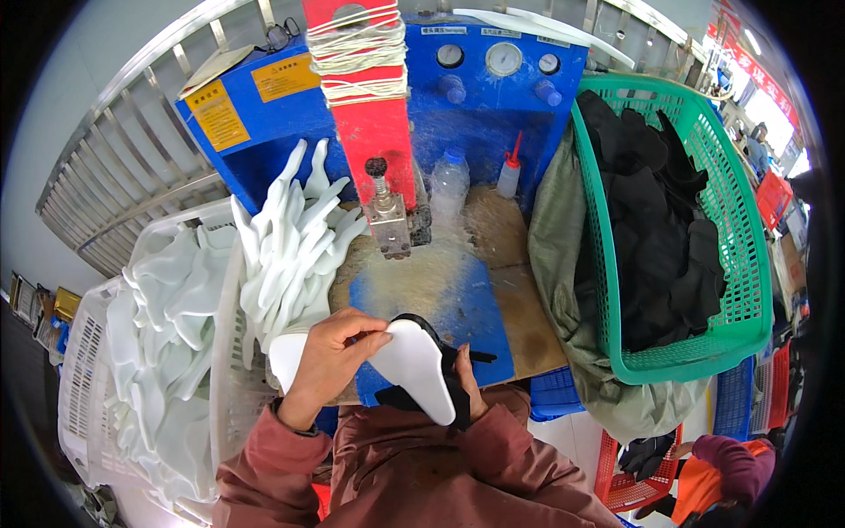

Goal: The person repeatedly picks black glove shells and white insoles, aligns them, and presses them together under a pneumatic press. The finished gloves are placed into a blue basket. The process is repeated for multiple units.

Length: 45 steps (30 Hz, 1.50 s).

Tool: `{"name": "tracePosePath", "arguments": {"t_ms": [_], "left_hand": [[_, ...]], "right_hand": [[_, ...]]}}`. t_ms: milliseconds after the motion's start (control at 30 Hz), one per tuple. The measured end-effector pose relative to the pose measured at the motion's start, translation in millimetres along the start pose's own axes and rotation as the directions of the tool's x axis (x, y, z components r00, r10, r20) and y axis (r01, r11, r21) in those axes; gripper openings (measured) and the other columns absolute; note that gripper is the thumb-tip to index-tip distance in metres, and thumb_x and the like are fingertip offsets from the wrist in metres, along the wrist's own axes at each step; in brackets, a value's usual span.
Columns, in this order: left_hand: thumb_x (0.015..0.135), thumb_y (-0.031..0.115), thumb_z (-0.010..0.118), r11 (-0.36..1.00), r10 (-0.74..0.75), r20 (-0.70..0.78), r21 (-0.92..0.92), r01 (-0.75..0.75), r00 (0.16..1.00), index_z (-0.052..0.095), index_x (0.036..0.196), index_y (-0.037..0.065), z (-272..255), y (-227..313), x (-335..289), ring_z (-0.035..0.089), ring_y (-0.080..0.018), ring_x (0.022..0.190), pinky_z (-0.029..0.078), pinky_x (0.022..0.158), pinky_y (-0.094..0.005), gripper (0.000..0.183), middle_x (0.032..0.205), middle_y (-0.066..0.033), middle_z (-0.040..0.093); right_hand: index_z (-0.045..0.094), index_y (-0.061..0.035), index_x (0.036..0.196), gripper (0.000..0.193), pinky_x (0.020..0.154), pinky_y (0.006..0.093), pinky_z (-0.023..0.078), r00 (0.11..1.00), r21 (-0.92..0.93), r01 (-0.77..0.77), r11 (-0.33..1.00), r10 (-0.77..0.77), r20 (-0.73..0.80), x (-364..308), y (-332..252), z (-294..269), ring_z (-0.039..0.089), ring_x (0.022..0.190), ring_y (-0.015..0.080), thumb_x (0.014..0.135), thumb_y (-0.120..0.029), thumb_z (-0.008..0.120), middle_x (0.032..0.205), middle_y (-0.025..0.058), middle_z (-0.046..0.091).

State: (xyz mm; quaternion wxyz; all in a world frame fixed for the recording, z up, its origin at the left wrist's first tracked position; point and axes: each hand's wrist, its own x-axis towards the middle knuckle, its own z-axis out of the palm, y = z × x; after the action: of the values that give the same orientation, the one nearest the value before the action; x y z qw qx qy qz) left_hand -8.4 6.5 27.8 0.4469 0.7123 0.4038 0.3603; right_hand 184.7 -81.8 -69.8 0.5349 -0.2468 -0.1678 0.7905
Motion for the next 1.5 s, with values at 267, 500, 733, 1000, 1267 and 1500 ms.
{"name": "tracePosePath", "arguments": {"t_ms": [267, 500, 733, 1000, 1267, 1500], "left_hand": [[0.087, -0.002, 0.078, 0.992, 0.047, -0.075, 0.119, -0.038, 0.996, 0.077, 0.108, -0.002, 14.6, -17.9, 1.5, 0.06, -0.0112, 0.077, 0.047, 0.068, -0.0247, 0.021, 0.088, -0.0049, 0.067], [0.087, 0.002, 0.078, 0.985, 0.015, -0.143, 0.172, 0.01, 0.99, 0.076, 0.102, -0.002, 20.5, -25.6, 3.3, 0.066, -0.0168, 0.075, 0.052, 0.069, -0.0297, 0.016, 0.087, -0.0097, 0.069], [0.089, 0.001, 0.074, 0.985, -0.114, -0.187, 0.108, 0.136, 0.976, 0.074, 0.098, -0.003, 33.9, -25.4, 6.3, 0.066, -0.0188, 0.077, 0.053, 0.069, -0.0309, 0.009, 0.092, -0.0111, 0.069], [0.077, -0.006, 0.072, 0.746, 0.498, -0.056, 0.537, -0.395, 0.865, 0.076, 0.113, 0.002, 68.2, -8.0, -39.0, 0.064, -0.026, 0.085, 0.053, 0.07, -0.0349, 0.037, 0.109, -0.0108, 0.066], [0.093, -0.004, 0.064, 0.977, 0.169, -0.011, 0.136, -0.166, 0.986, 0.071, 0.114, -0.003, 97.3, 2.9, -58.1, 0.071, -0.034, 0.096, 0.056, 0.083, -0.0373, 0.022, 0.109, -0.0188, 0.071], [0.093, -0.007, 0.061, 0.893, 0.275, -0.189, 0.414, -0.177, 0.943, 0.068, 0.125, -0.003, 89.3, -11.5, -47.4, 0.067, -0.0355, 0.101, 0.054, 0.089, -0.0391, 0.033, 0.116, -0.0212, 0.067]], "right_hand": [[0.04, -0.0029, 0.156, 0.077, 0.113, 0.0399, 0.045, 1.0, 0.031, 0.027, 0.999, -0.027, -0.012, 7.5, 11.7, -15.6, 0.058, 0.131, 0.0253, 0.108, -0.063, 0.03, 0.147, 0.0123, 0.056], [0.044, -0.0035, 0.153, 0.071, 0.113, 0.0397, 0.044, 0.994, -0.072, 0.104, 0.992, -0.106, -0.028, 9.5, 21.8, -23.9, 0.058, 0.13, 0.0238, 0.109, -0.058, 0.034, 0.144, 0.0105, 0.059], [0.059, -0.0019, 0.137, 0.053, 0.107, 0.0356, 0.045, 0.99, -0.07, 0.132, 0.989, -0.134, -0.034, 16.3, 36.8, -33.8, 0.058, 0.12, 0.0166, 0.113, -0.044, 0.038, 0.13, 0.0062, 0.063], [0.052, -0.0013, 0.143, 0.056, 0.107, 0.0349, 0.044, 0.957, -0.21, 0.287, 0.935, -0.289, 0.021, 5.1, 24.0, -26.3, 0.055, 0.122, 0.017, 0.114, -0.045, 0.033, 0.133, 0.0073, 0.058], [0.047, -0.004, 0.148, 0.063, 0.1, 0.0323, 0.047, 0.965, -0.218, 0.251, 0.943, -0.261, -0.019, 3.0, 13.7, -31.7, 0.055, 0.116, 0.0148, 0.112, -0.054, 0.032, 0.131, 0.0051, 0.057], [0.038, -0.0009, 0.156, 0.067, 0.115, 0.0364, 0.041, 0.966, -0.18, 0.257, 0.949, -0.259, 0.015, 1.4, 17.3, -26.7, 0.051, 0.135, 0.0195, 0.112, -0.052, 0.033, 0.149, 0.0104, 0.051]]}}
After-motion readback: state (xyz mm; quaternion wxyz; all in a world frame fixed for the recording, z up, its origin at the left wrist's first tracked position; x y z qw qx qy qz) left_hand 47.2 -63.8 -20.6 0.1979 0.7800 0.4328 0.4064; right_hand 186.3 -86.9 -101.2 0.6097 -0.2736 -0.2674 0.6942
